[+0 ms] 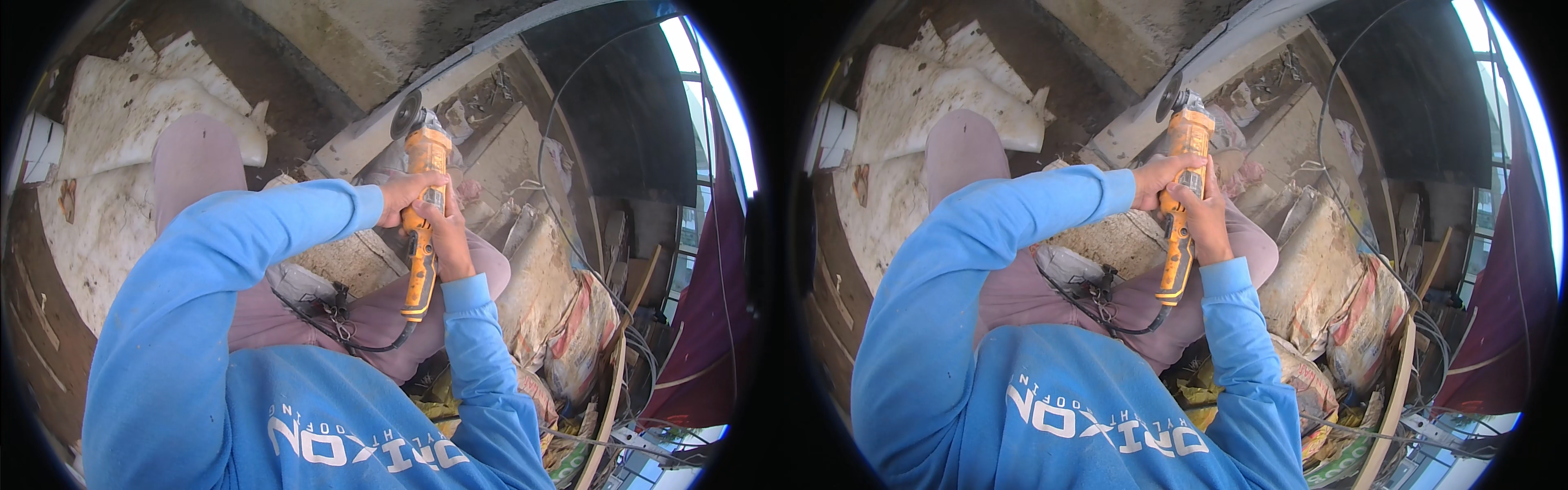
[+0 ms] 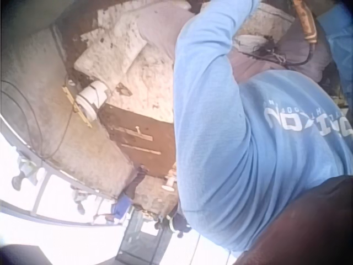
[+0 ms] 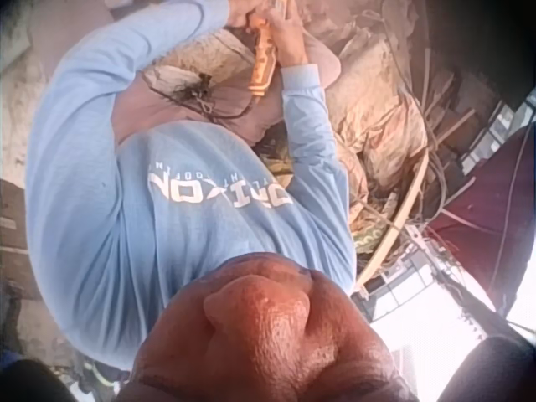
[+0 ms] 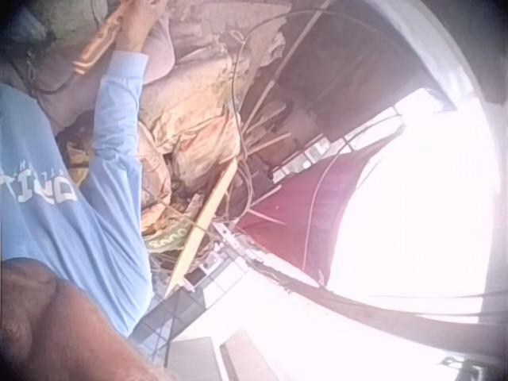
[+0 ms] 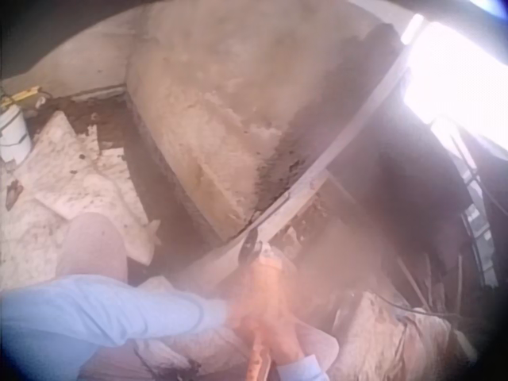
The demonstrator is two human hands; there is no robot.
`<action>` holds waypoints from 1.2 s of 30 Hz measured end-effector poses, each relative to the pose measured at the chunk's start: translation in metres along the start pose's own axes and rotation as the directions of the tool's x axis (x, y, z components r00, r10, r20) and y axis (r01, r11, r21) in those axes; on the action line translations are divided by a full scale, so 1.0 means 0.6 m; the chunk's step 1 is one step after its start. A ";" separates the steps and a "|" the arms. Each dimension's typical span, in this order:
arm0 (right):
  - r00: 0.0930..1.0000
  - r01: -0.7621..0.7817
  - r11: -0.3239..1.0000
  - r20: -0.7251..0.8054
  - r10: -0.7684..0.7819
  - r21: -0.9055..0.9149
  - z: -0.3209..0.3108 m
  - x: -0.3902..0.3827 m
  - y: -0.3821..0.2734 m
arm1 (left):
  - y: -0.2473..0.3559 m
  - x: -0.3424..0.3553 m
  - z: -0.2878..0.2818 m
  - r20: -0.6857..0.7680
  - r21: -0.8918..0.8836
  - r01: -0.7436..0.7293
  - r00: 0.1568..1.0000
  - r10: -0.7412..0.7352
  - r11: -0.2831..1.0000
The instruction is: The person uses an angle grinder to grind a section of a concrete wall. The person holds the tool with both hands and moves it along the wall surface, generating dust.
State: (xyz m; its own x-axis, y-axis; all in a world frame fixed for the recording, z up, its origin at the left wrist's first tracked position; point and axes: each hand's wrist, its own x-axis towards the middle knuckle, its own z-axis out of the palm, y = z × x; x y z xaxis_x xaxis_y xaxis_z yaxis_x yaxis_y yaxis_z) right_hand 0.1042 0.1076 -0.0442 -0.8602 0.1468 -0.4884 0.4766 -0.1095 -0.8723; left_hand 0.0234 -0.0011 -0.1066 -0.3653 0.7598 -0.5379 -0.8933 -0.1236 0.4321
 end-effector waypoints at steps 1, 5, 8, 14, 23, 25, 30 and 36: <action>1.000 0.021 1.000 0.007 -0.021 -0.009 -0.002 0.004 0.005 | 0.001 -0.004 0.000 0.004 0.005 -0.016 1.000 0.016 1.000; 0.999 0.040 0.999 0.020 -0.039 -0.005 -0.004 0.005 0.007 | 0.004 -0.015 0.009 0.000 0.023 -0.040 0.999 0.040 0.999; 0.999 0.021 1.000 0.025 -0.021 0.011 0.001 0.002 0.003 | 0.002 -0.010 0.004 0.006 -0.033 -0.036 0.999 0.036 0.999; 0.999 0.034 0.999 -0.006 -0.033 0.027 0.002 0.006 0.006 | -0.008 0.013 -0.012 0.016 -0.088 -0.058 0.998 0.060 0.994; 0.998 -0.013 1.000 -0.060 0.012 -0.018 0.004 -0.008 -0.014 | -0.005 0.009 -0.003 0.049 -0.104 -0.092 0.994 0.097 0.990; 0.998 -0.023 1.000 -0.062 0.023 -0.008 0.012 -0.016 -0.020 | -0.005 0.005 -0.002 0.043 -0.100 -0.090 0.995 0.095 0.991; 0.996 0.064 0.996 -0.061 -0.067 -0.055 0.001 -0.008 -0.009 | 0.000 0.006 -0.001 0.080 -0.087 -0.046 0.995 0.053 0.995; 0.997 0.074 0.997 -0.038 -0.075 -0.013 0.005 -0.014 -0.018 | 0.006 -0.013 0.016 -0.002 -0.045 -0.129 0.992 0.129 0.991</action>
